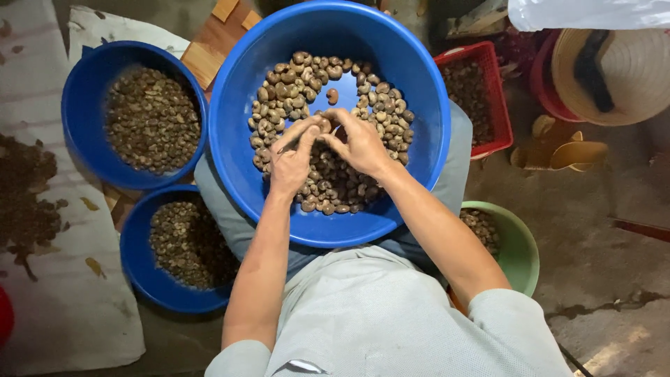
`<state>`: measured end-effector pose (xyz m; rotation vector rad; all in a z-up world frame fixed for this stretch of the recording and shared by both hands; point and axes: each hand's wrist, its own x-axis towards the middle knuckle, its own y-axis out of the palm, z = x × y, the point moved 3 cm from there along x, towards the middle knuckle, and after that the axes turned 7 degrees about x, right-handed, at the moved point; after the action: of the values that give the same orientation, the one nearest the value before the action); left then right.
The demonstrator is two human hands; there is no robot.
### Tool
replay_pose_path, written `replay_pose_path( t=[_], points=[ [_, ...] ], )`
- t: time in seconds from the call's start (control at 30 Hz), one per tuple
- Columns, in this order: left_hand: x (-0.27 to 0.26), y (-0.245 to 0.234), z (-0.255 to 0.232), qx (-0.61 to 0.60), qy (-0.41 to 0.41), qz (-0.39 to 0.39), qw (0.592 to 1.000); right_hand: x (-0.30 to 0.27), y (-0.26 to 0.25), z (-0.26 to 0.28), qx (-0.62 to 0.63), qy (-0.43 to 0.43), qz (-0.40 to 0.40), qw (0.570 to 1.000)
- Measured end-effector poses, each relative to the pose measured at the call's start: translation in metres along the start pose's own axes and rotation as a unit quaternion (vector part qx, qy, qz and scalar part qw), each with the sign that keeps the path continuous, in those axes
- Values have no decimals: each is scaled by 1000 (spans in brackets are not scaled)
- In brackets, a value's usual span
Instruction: A person is sitting on the floor peeling nuts using a small handheld tool.
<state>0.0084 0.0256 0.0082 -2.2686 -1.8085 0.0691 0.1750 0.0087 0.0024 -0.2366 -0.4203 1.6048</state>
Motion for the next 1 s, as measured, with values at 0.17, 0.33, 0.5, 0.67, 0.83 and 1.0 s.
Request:
replay_pose_path(
  t=[0.17,0.33,0.5,0.67,0.83,1.0],
  points=[
    [1,0,-4,11,-14,10,1000,-3,2,-4,-7,-2,-5,1000],
    [-3,-2,3,18,-45,3,999,-2,1,1,-17,-5,1,1000],
    [0,3,2,0,-25,15,1000,-2,3,-8,-38,6,8,999],
    [-2,0,7,0,-43,13,999,-1,2,1,-8,6,5,1000],
    [-1,1,3,17,-38,18,999,-3,1,-4,-18,13,14,1000],
    [-2,-1,8,29,-50,21,998,-1,1,0,-13,18,19,1000]
  ],
)
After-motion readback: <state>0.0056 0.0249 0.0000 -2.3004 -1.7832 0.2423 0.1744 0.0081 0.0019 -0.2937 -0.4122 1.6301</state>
